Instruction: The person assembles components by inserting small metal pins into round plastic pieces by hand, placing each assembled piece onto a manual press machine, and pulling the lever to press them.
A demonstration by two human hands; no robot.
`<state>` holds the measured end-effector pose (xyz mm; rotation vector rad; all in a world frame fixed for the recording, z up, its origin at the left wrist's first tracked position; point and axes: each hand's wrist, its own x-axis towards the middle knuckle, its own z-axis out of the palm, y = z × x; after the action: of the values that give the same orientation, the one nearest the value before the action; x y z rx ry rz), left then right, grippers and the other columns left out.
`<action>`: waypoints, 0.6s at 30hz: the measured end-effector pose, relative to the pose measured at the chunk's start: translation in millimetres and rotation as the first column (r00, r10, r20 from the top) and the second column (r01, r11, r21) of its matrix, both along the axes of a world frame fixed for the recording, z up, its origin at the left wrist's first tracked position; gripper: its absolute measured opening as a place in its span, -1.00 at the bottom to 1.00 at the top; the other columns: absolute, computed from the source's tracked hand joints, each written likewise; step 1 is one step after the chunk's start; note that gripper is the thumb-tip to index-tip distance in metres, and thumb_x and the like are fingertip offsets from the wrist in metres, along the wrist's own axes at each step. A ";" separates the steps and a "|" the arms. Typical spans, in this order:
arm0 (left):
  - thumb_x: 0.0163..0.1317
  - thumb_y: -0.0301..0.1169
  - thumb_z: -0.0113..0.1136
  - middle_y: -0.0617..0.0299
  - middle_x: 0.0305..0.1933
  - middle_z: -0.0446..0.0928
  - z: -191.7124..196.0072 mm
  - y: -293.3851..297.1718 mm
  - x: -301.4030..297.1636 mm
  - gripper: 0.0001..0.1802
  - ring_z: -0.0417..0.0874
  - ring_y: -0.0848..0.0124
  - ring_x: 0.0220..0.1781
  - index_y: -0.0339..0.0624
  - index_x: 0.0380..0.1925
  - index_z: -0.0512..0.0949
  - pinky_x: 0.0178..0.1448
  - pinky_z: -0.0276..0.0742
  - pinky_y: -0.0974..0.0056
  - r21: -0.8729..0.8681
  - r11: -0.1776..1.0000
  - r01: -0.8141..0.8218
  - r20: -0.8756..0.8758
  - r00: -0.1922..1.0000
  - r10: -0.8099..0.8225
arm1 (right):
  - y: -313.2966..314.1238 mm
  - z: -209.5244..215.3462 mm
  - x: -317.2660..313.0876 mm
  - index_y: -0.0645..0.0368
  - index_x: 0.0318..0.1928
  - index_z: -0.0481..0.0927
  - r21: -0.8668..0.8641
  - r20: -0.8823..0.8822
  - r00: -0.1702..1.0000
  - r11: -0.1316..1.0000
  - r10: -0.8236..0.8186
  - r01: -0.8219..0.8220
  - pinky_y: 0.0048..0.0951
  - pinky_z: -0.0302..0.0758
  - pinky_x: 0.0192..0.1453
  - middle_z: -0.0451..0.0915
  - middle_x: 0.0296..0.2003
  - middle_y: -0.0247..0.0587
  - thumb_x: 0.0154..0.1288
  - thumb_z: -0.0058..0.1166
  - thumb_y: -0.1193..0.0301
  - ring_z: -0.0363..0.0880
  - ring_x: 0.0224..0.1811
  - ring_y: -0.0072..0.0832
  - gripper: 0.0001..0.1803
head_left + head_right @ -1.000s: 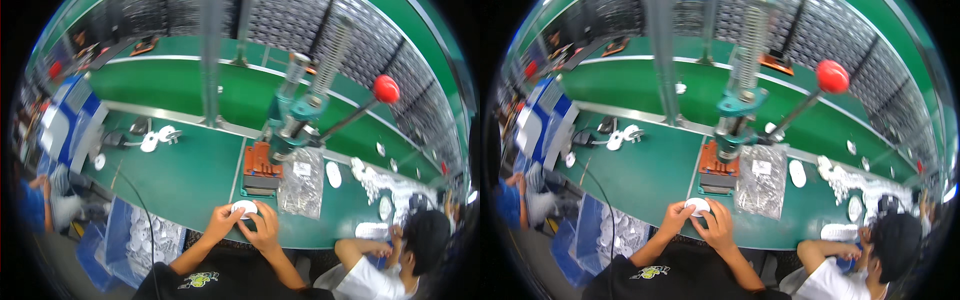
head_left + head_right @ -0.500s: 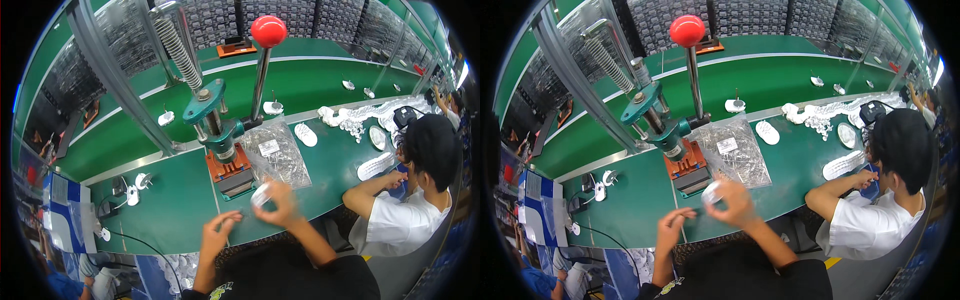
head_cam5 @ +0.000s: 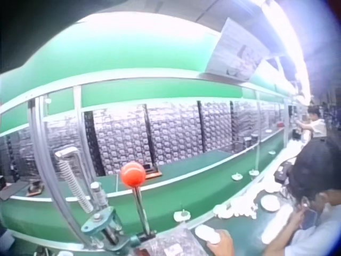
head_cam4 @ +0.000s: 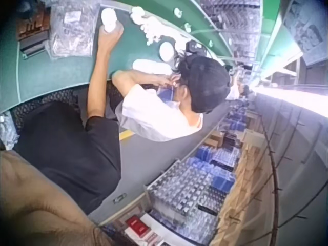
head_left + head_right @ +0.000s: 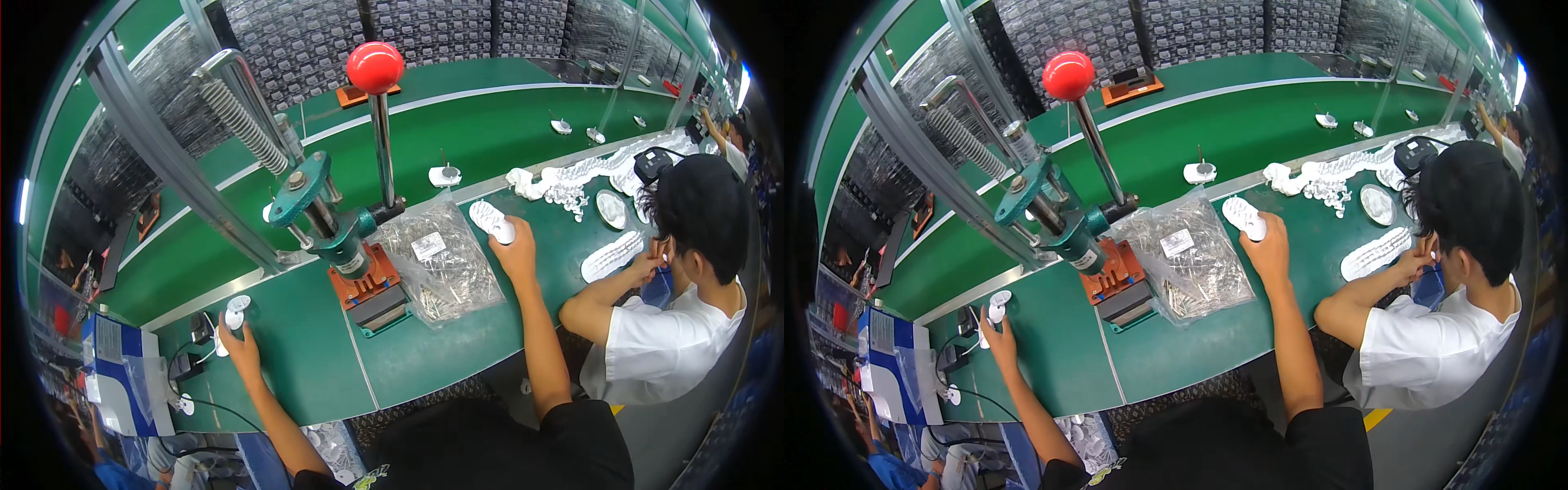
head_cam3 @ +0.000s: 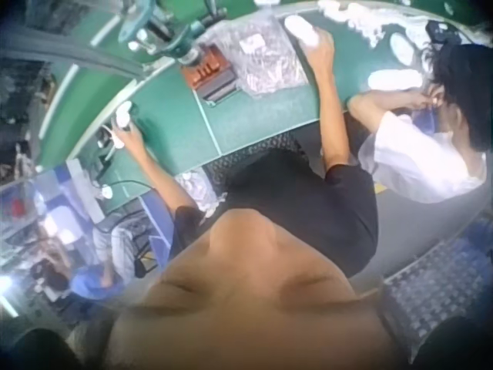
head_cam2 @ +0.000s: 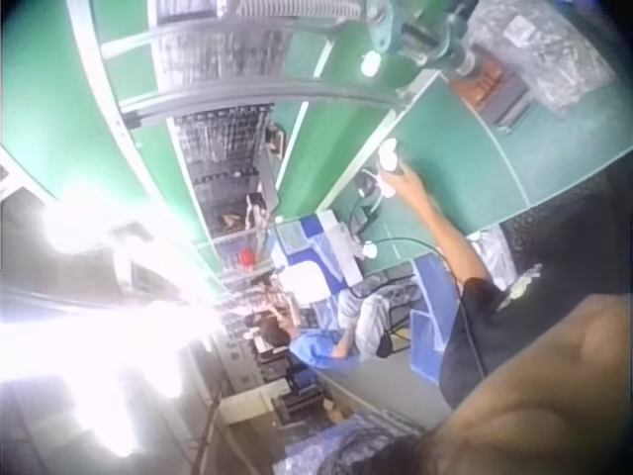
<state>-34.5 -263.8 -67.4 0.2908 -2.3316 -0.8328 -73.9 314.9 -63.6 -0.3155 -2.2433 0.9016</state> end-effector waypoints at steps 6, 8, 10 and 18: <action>0.27 -0.38 0.25 -0.22 0.43 0.23 2.8 -24.2 -24.7 -0.29 0.21 -0.06 0.49 -0.40 0.35 0.23 0.57 0.02 -0.03 -0.371 0.926 -0.065 -0.027 0.998 0.059 | 6.0 -7.0 -8.5 0.25 0.02 0.56 0.036 -0.048 0.999 0.999 0.001 0.000 -0.14 0.43 0.23 0.55 0.04 0.03 0.01 0.39 0.36 0.49 0.12 -0.02 -0.47; 0.27 -0.30 0.27 -0.20 0.40 0.27 6.6 -21.6 -35.7 -0.31 0.20 -0.08 0.48 -0.35 0.33 0.27 0.57 -0.03 -0.12 -0.322 0.947 0.012 0.004 1.000 -0.011 | 6.9 -6.9 -9.5 0.25 0.01 0.56 0.073 -0.054 0.998 0.997 -0.013 0.017 -0.15 0.44 0.20 0.57 0.03 0.01 0.01 0.41 0.34 0.50 0.10 -0.04 -0.47; 0.26 -0.22 0.28 -0.16 0.39 0.29 3.5 -6.7 -39.8 -0.33 0.23 -0.06 0.47 -0.28 0.30 0.32 0.55 -0.02 -0.17 -0.452 0.889 0.072 0.206 0.978 0.026 | 6.4 -6.8 -8.4 0.26 0.01 0.57 0.093 -0.054 0.998 0.995 -0.018 0.023 -0.15 0.44 0.19 0.58 0.02 0.00 0.01 0.43 0.32 0.50 0.09 -0.04 -0.46; 0.28 -0.21 0.27 0.03 0.12 0.53 0.1 1.5 -31.9 -0.61 0.47 0.06 0.27 -0.19 0.01 0.54 0.53 -0.02 -0.27 -0.409 0.910 0.061 0.185 0.983 0.018 | 4.5 -5.6 -9.3 0.26 0.00 0.58 0.126 -0.046 0.998 0.991 -0.037 0.042 -0.12 0.42 0.15 0.60 -0.04 -0.03 0.00 0.48 0.19 0.49 0.03 -0.05 -0.40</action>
<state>-66.4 -262.3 -67.3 0.1628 -2.6173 -0.3106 -83.2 319.4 -69.3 -0.2787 -2.2345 0.7344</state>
